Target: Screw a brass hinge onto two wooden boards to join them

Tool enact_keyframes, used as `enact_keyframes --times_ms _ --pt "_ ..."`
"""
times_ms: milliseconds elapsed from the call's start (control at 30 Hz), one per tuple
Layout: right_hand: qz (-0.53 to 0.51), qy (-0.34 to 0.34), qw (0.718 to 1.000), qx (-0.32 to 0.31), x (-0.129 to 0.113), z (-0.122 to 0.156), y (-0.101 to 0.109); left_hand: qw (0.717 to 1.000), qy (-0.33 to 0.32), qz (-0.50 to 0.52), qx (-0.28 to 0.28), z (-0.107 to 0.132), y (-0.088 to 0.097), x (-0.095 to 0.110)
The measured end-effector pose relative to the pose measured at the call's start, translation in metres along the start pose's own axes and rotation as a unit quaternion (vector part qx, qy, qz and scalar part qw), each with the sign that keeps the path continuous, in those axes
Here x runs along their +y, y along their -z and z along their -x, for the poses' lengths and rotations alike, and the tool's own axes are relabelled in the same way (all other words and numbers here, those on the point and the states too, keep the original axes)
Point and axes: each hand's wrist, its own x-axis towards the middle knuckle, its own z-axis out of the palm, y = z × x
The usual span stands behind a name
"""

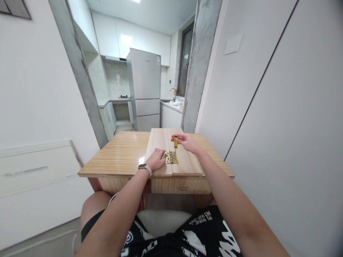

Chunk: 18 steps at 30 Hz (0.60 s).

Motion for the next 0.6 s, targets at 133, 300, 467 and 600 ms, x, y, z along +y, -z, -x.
enact_keyframes --times_ms 133,300,467,600 --pt "-0.020 0.015 0.999 0.043 0.011 -0.004 -0.004 1.000 -0.002 -0.002 -0.001 0.000 -0.001 -0.002" --pt "0.041 0.035 0.990 0.128 0.016 -0.001 -0.014 1.000 -0.001 -0.002 0.004 -0.001 -0.003 -0.003" --pt "0.195 0.046 0.947 0.252 0.012 0.010 -0.029 1.000 -0.009 -0.003 0.004 0.000 -0.003 -0.003" --pt "0.182 0.058 0.959 0.208 0.009 0.012 -0.031 1.000 -0.012 -0.004 0.003 0.000 -0.002 -0.002"
